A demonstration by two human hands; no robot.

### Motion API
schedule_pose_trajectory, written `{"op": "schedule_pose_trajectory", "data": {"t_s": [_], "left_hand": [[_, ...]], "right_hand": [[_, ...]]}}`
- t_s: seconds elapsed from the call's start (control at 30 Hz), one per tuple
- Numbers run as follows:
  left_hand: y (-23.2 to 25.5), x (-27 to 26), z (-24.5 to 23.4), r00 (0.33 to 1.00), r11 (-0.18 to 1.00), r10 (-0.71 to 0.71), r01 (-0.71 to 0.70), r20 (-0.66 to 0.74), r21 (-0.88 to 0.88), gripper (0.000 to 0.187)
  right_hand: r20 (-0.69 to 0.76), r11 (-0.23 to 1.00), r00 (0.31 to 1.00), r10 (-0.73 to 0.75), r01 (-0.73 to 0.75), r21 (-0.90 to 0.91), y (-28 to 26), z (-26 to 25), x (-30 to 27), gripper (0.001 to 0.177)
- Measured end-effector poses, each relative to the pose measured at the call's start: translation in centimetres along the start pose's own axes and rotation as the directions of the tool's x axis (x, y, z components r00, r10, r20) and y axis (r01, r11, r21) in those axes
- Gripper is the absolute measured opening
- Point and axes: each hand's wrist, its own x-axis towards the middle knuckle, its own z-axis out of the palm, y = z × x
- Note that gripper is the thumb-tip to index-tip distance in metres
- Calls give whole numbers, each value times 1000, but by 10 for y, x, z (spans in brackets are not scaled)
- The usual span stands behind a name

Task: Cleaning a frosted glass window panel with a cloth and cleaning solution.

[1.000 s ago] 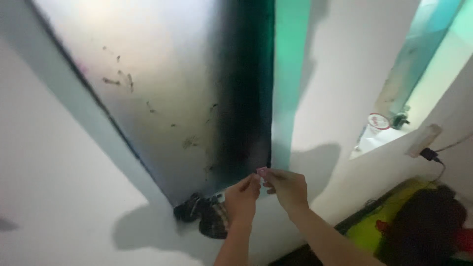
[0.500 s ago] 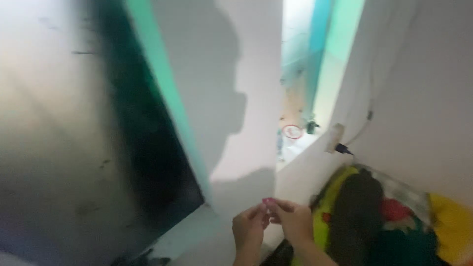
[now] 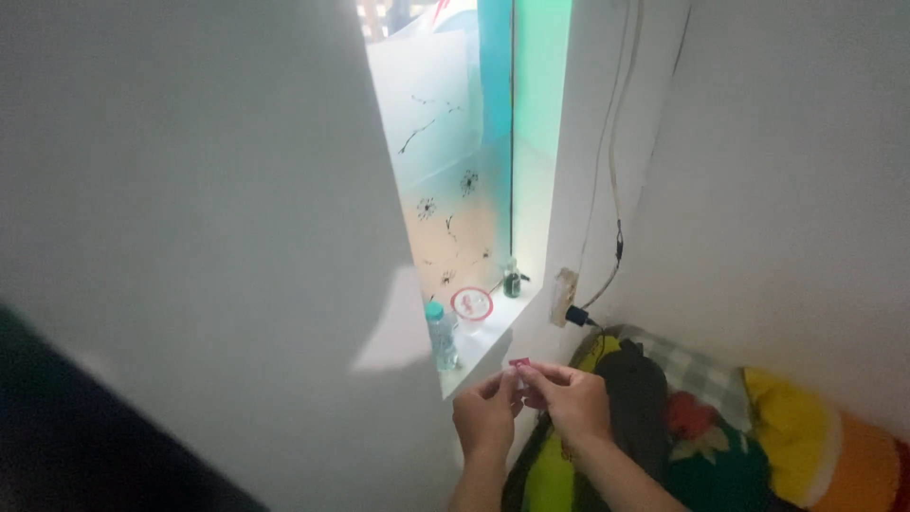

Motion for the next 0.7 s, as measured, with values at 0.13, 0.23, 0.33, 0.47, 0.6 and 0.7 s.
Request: {"op": "schedule_pose_trajectory", "data": {"t_s": [0.13,0.23,0.33,0.47,0.6,0.7], "left_hand": [[10,24,20,999,999,35,-36,-22,-28,30],[27,38,31,999,993,2,4,-52,121,29],[25,65,42,993,982,-61,77,-98,173,29],[20,90,54,991,988,7,13,-135,151,28],[14,116,69,964,970,-88,140,-250,197,25],[-24,157,79,963,993,1,32,-269,117,25]], "right_hand": [[-12,997,997,80,-80,-24,-20,-1,27,31],[1,990,992,126,-126,-58,-15,1,60,32],[33,996,996,80,-79,-27,2,5,101,33],[95,997,993,73,-73,-2,31,6,155,33],[131,996,988,84,-88,28,34,12,185,31],[148,993,987,70,-82,79,62,19,223,32]]}}
